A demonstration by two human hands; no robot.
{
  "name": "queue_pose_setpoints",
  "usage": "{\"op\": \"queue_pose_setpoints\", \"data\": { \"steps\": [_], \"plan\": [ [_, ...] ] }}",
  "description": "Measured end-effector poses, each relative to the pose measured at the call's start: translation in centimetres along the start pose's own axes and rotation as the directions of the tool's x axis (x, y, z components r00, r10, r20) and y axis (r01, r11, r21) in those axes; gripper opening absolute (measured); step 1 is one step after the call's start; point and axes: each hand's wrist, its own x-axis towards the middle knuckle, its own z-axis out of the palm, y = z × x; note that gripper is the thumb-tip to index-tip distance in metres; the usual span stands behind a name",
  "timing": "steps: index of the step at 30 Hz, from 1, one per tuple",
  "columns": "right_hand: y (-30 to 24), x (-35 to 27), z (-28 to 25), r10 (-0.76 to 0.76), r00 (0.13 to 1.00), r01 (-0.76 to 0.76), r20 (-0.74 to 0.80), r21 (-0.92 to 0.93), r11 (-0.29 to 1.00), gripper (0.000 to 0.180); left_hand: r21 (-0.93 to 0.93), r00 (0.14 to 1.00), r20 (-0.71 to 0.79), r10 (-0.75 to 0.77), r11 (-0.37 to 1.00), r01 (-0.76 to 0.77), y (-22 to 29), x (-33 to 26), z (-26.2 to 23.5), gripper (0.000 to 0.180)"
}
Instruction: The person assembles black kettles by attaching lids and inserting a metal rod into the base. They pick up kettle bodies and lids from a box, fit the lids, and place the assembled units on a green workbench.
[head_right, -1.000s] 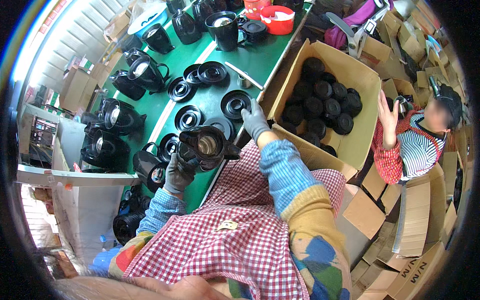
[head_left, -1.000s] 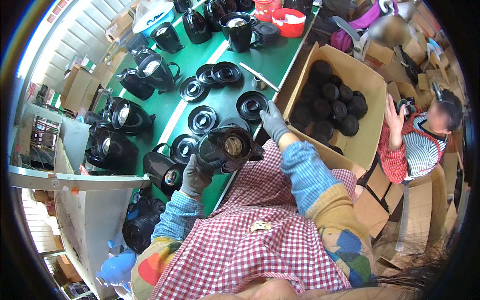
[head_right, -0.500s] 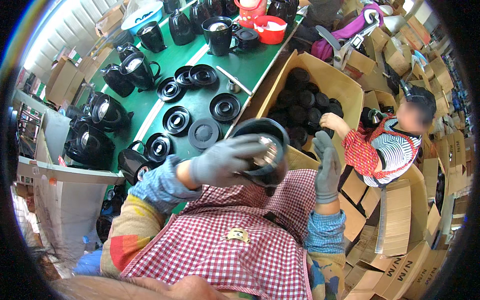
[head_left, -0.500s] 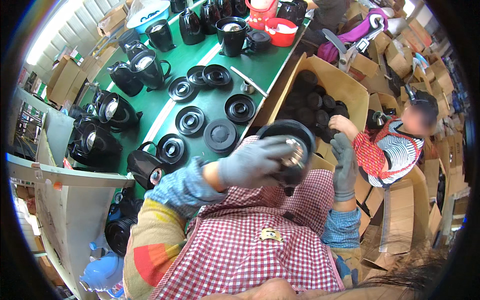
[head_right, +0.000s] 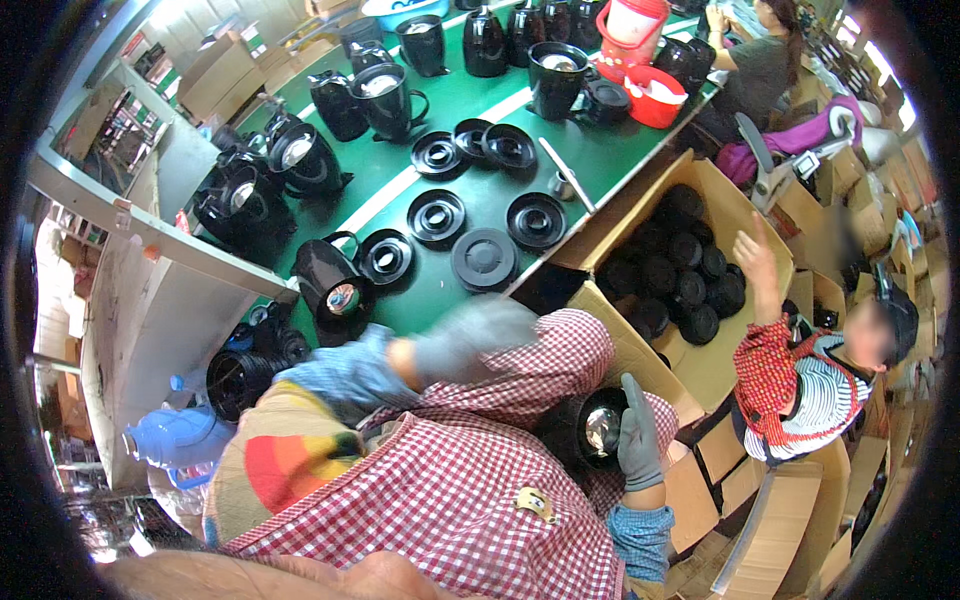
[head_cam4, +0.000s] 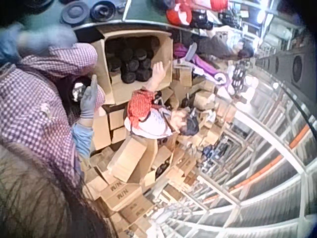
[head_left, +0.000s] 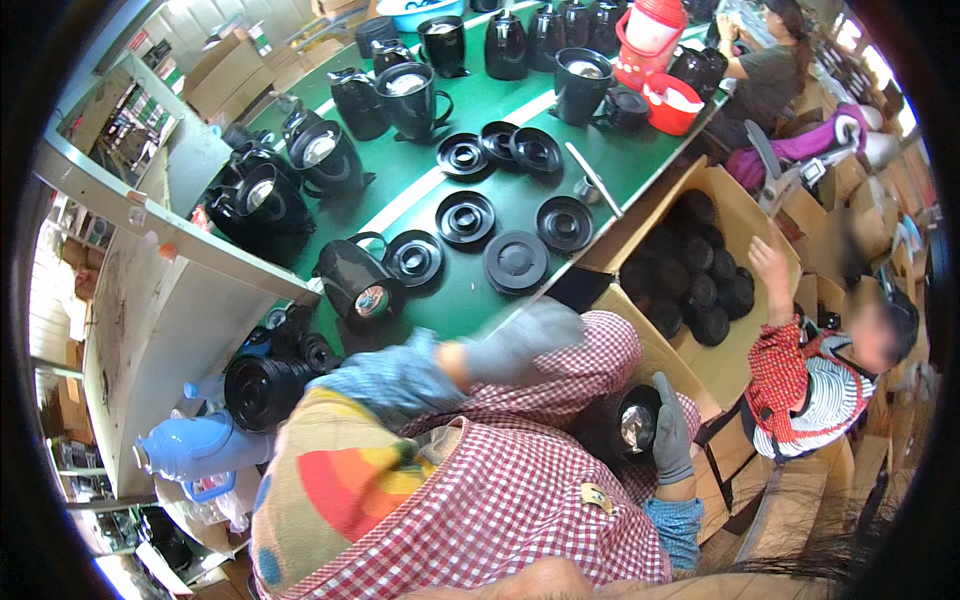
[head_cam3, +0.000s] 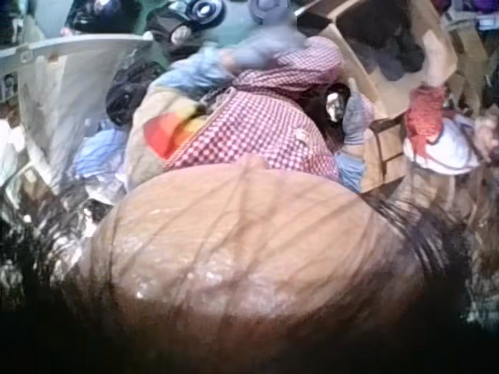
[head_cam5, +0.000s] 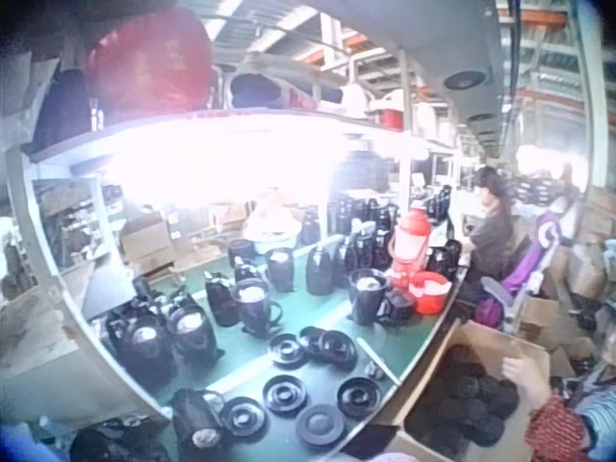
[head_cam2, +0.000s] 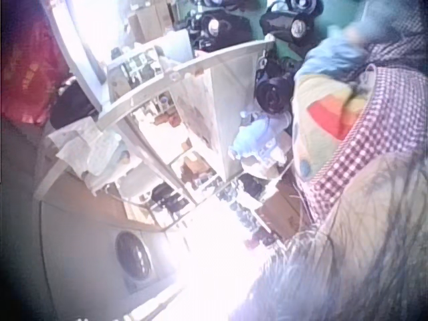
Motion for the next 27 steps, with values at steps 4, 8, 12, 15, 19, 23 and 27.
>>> {"op": "queue_pose_setpoints", "data": {
  "steps": [4,8,12,15,19,23,27],
  "plan": [
    [0.7,1.4,-1.0,-0.019,0.996,0.02,-0.082,0.013,1.0,0.064,0.693,0.735,-0.143,-0.663,0.463,0.552,-1.0,-8.3,-13.8,0.062],
    [-2.3,4.3,0.1,0.037,0.992,-0.02,-0.121,0.142,0.99,0.061,0.869,0.471,-0.137,-0.872,0.122,0.479,-3.3,-14.6,-17.3,0.049],
    [-2.2,5.1,0.5,0.036,0.997,-0.028,-0.07,0.11,0.994,0.057,0.884,0.518,-0.227,-0.825,0.048,0.465,-5.2,-15.0,-21.5,0.016],
    [-2.8,5.6,0.6,0.07,0.996,-0.068,-0.047,0.036,0.997,0.051,0.807,0.507,-0.3,-0.808,0.068,0.587,-7.1,-14.6,-26.4,0.016],
    [-2.9,5.7,0.2,0.115,0.992,-0.116,-0.052,-0.01,0.993,0.045,0.697,0.664,-0.327,-0.672,0.303,0.65,-7.9,-8.3,-29.4,0.019],
    [-10.6,12.9,0.5,-0.264,0.962,0.229,-0.063,-0.332,0.915,0.065,0.48,0.639,-0.224,-0.736,0.488,0.729,-9.1,2.3,-27.6,0.026],
    [-21.0,22.8,2.7,-0.601,0.789,0.592,0.13,-0.425,0.685,0.098,0.287,0.731,-0.084,-0.678,0.686,0.669,-12.6,10.1,-21.6,0.026]
  ]
}}
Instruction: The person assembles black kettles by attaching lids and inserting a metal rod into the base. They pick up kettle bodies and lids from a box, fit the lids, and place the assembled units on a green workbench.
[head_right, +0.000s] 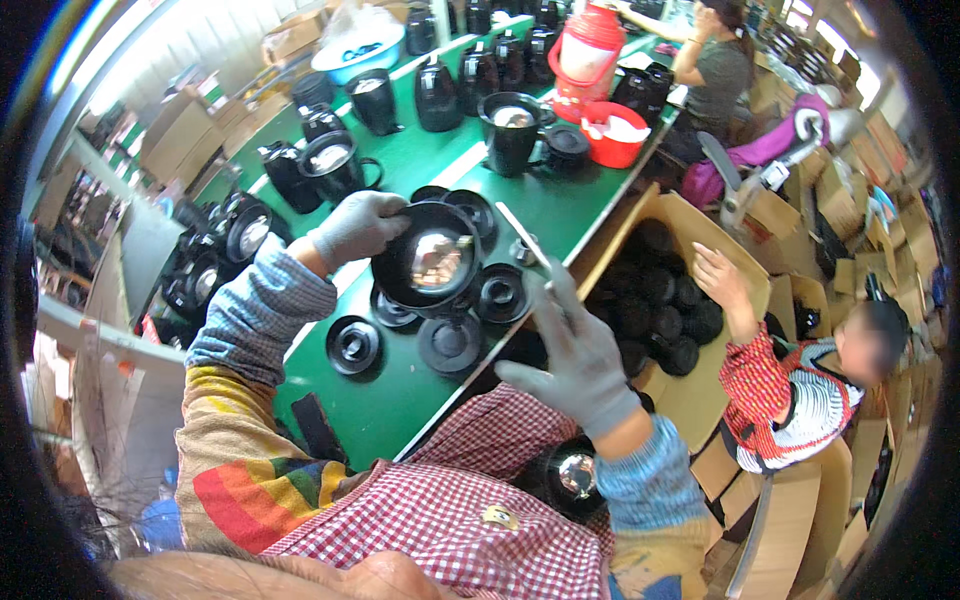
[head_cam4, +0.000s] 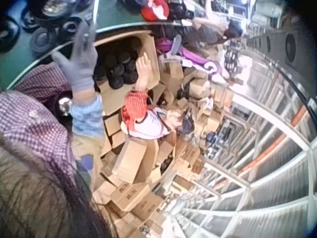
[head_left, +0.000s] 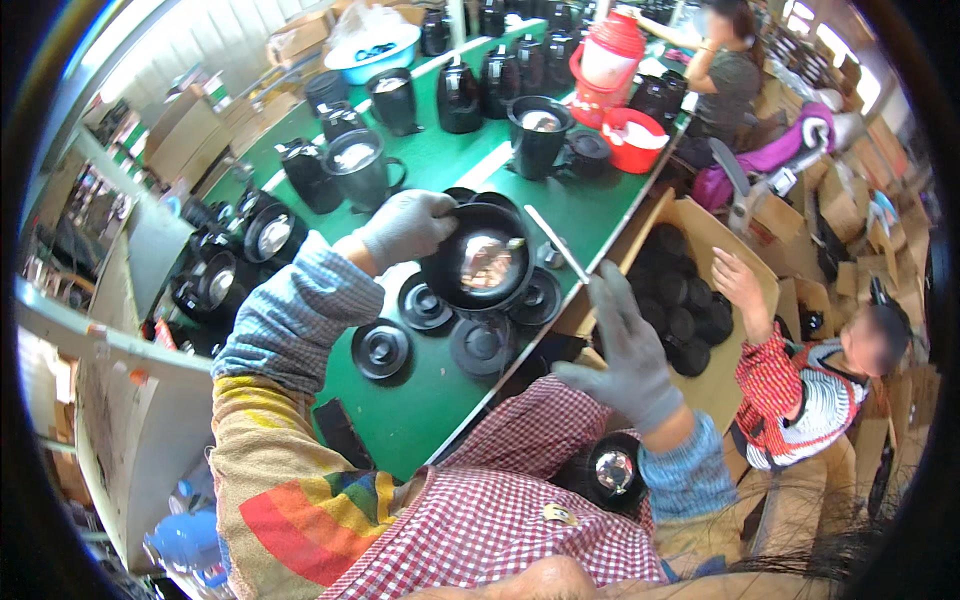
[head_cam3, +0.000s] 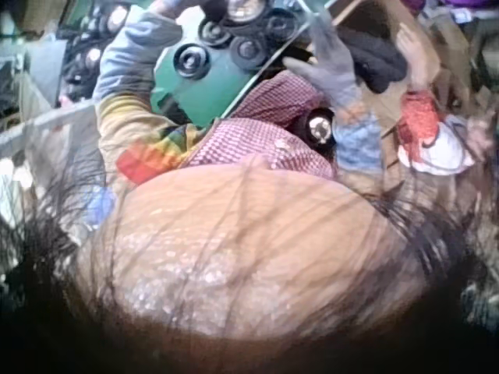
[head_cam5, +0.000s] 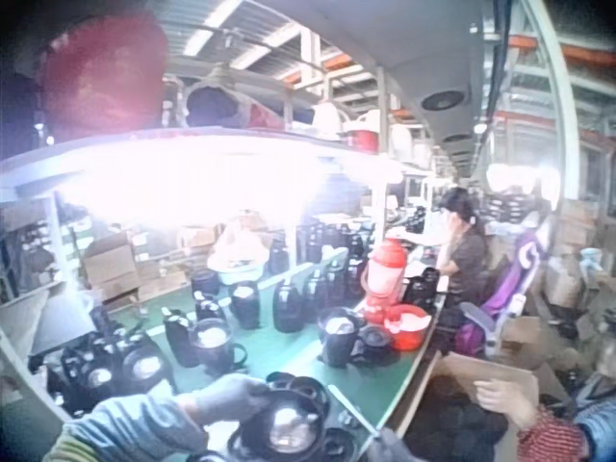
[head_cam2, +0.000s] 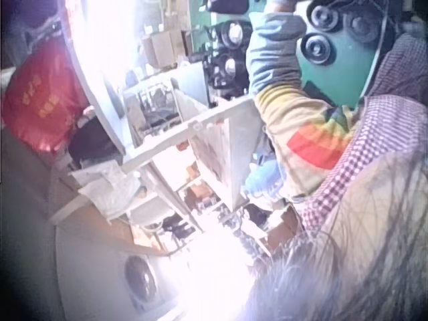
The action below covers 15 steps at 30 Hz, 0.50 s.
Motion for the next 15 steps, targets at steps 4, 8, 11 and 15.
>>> {"op": "queue_pose_setpoints", "data": {
  "steps": [4,8,11,15],
  "plan": [
    [2.7,3.8,0.6,-0.068,0.997,0.074,0.031,-0.276,0.958,0.093,0.033,0.947,0.044,0.319,0.947,-0.321,3.1,6.0,5.0,0.026],
    [6.8,2.6,-1.2,-0.102,0.995,0.095,-0.001,-0.37,0.924,0.071,-0.504,0.973,0.206,0.107,0.864,0.011,4.7,8.3,6.2,0.041],
    [9.5,-0.4,-3.4,-0.027,0.994,-0.015,-0.102,-0.391,0.92,0.067,-0.327,0.994,-0.068,0.081,0.94,-0.099,-0.5,9.3,3.8,0.061],
    [14.9,-9.2,-6.3,0.167,0.943,-0.285,-0.287,-0.441,0.851,0.065,0.671,0.89,-0.456,0.022,0.665,0.327,-11.4,7.9,-3.6,0.053]
  ]
}}
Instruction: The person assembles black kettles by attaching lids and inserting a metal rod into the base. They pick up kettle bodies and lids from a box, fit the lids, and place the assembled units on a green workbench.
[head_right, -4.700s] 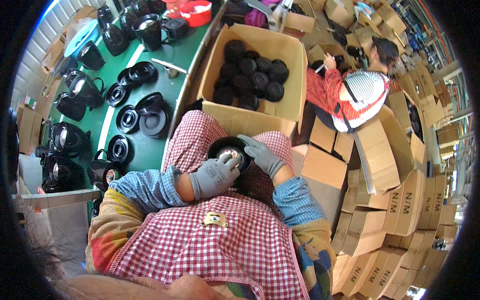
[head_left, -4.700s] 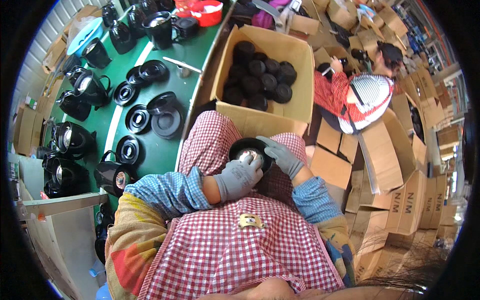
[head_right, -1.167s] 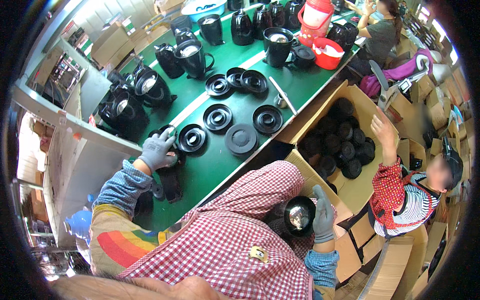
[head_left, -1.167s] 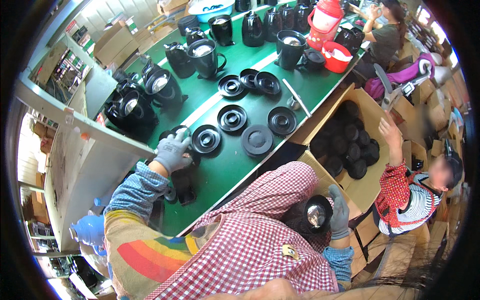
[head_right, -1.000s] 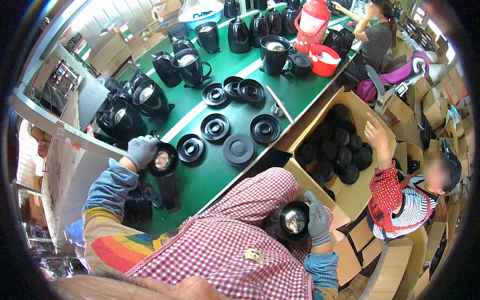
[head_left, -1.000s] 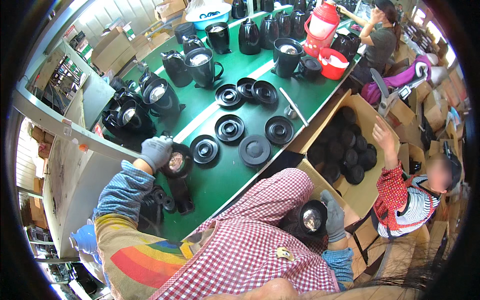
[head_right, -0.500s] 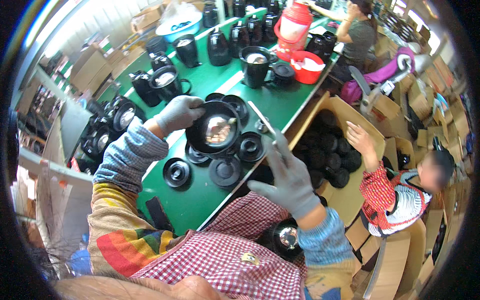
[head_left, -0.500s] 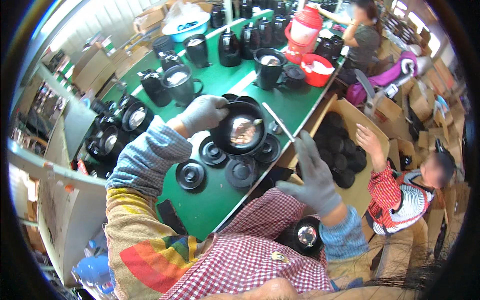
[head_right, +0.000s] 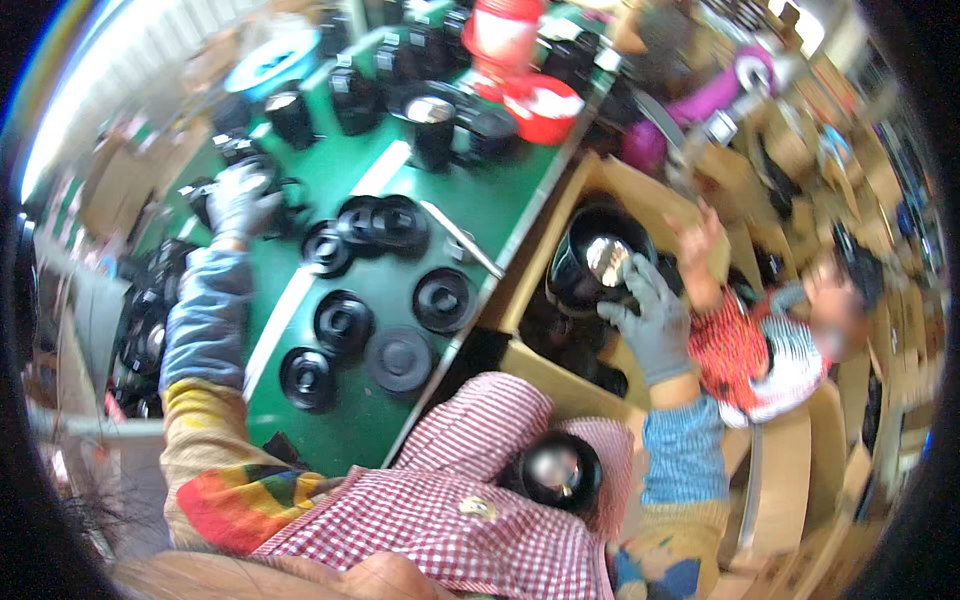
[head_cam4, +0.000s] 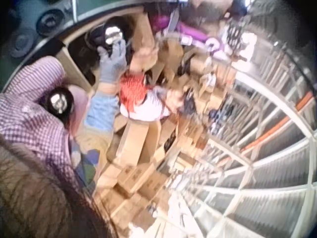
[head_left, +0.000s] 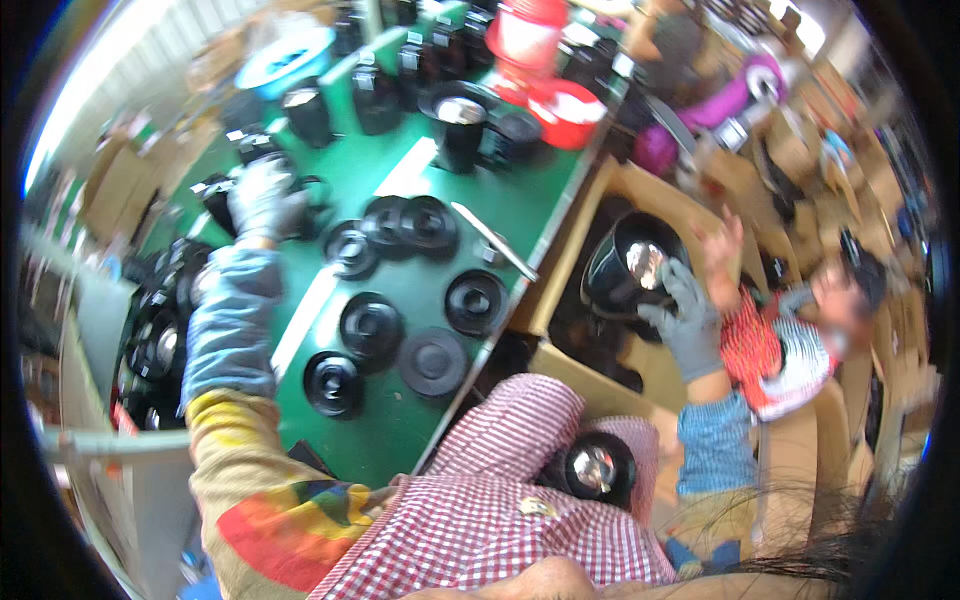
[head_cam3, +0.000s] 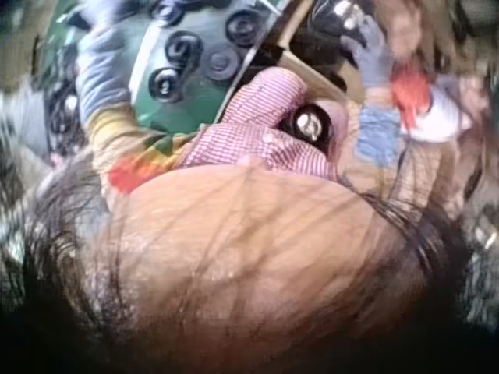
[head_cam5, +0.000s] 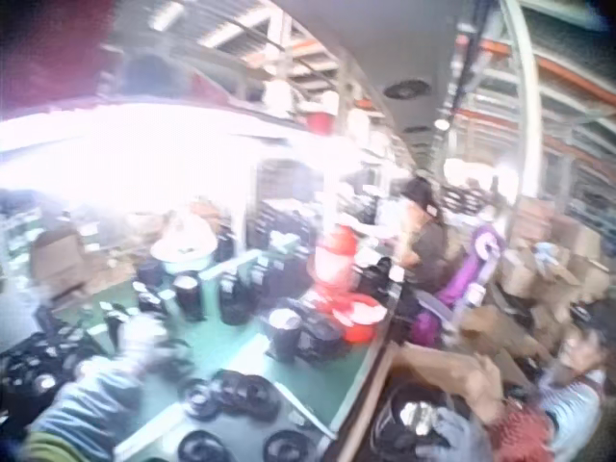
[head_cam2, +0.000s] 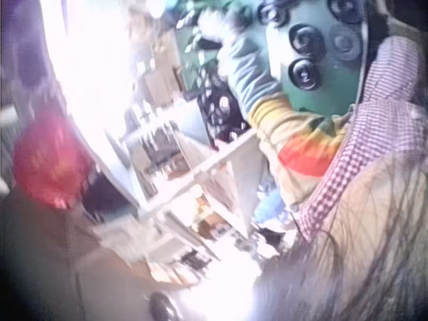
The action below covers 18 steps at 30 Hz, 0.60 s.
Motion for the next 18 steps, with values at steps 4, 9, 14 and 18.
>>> {"op": "queue_pose_setpoints", "data": {
  "steps": [4,9,14,18],
  "plan": [
    [5.7,-8.8,-0.1,0.382,0.914,-0.363,0.133,-0.148,0.92,0.054,0.089,0.992,0.068,-0.105,0.991,0.099,-8.6,-1.5,11.3,0.067],
    [13.0,-19.5,4.1,0.742,0.662,-0.714,0.108,-0.212,0.667,0.044,0.042,0.992,0.122,-0.045,0.998,0.04,-10.8,-0.5,15.0,0.057],
    [16.0,-22.6,5.3,0.824,0.553,-0.784,0.126,-0.257,0.565,0.044,-0.113,0.989,-0.039,0.145,0.982,-0.149,-9.8,0.2,10.8,0.055],
    [16.5,-24.0,5.0,0.853,0.508,-0.828,0.122,-0.205,0.522,0.044,-0.273,0.948,-0.162,0.275,0.911,-0.311,-1.4,-1.5,0.4,0.048]
  ]
}}
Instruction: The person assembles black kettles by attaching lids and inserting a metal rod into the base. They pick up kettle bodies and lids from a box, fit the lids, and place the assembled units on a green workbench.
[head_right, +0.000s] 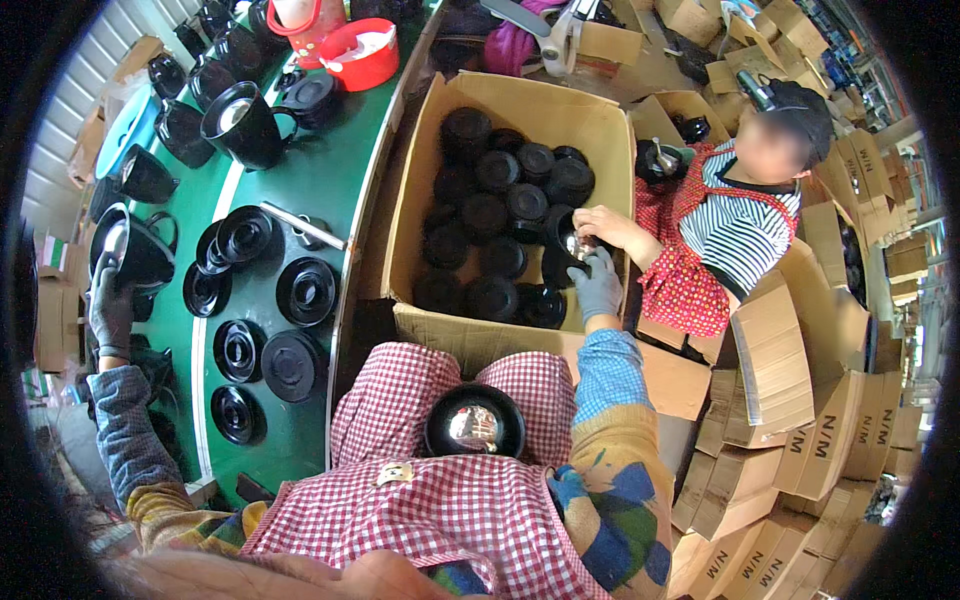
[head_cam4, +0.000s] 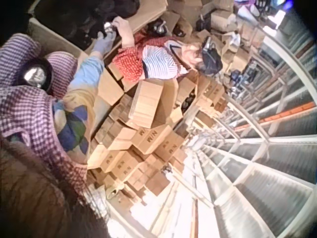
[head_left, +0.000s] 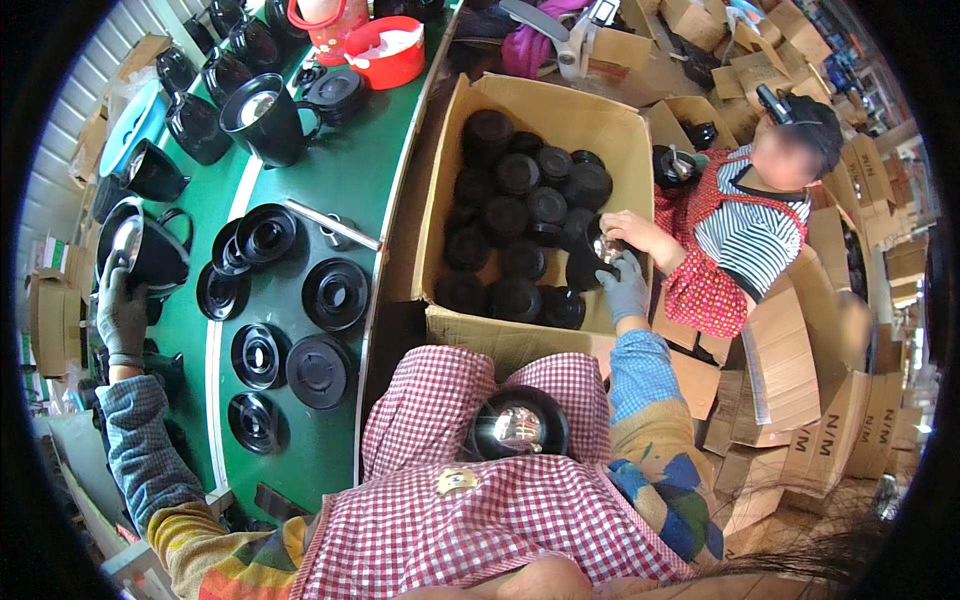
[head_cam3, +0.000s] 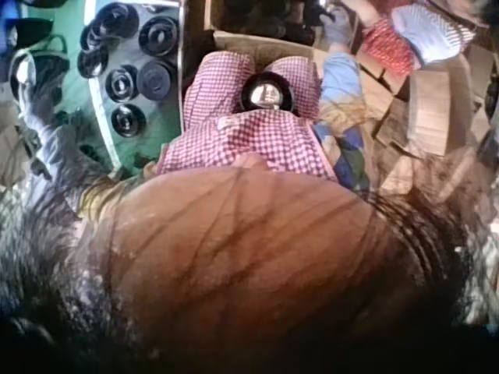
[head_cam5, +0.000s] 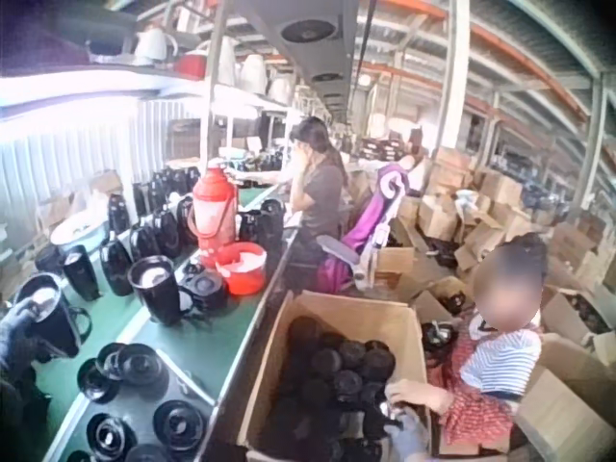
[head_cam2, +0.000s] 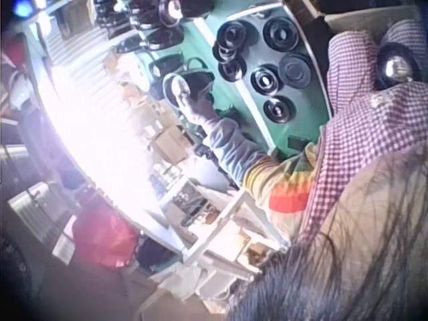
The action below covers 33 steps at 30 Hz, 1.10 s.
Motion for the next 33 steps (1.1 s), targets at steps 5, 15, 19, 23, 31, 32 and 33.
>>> {"op": "queue_pose_setpoints", "data": {
  "steps": [5,15,19,23,31,32,33],
  "plan": [
    [0.7,0.1,1.6,-0.036,0.996,0.035,-0.084,-0.012,0.999,0.043,-0.202,0.976,-0.042,0.215,0.954,-0.219,15.2,4.5,-3.9,0.04],
    [-14.1,-2.2,-7.8,-0.495,0.792,0.565,-0.357,0.121,0.816,0.06,-0.542,0.791,-0.04,0.611,0.652,-0.531,38.3,6.1,4.0,0.027],
    [-22.1,0.0,-8.0,-0.444,0.881,0.44,-0.162,0.625,0.645,0.062,-0.452,0.687,-0.139,0.713,0.572,-0.685,40.9,6.0,6.9,0.021],
    [-24.9,4.7,-5.4,-0.452,0.878,0.163,0.156,0.792,0.589,0.048,-0.439,0.654,-0.055,0.755,0.569,-0.695,41.3,7.0,7.6,0.024],
    [-14.5,8.6,-3.4,-0.184,0.974,0.03,0.135,0.726,0.688,0.037,-0.185,0.995,0.051,0.089,0.98,-0.078,26.5,18.9,11.6,0.064],
    [-15.7,7.4,-4.3,0.054,0.936,-0.336,0.349,0.832,0.441,0.033,-0.027,0.937,-0.22,0.271,0.959,-0.284,22.1,19.1,14.2,0.068],
    [-10.6,8.3,-1.8,-0.019,0.975,-0.179,0.221,0.835,0.52,0.033,-0.075,0.975,-0.153,0.162,0.982,-0.175,20.4,19.0,15.6,0.072]
  ]
}}
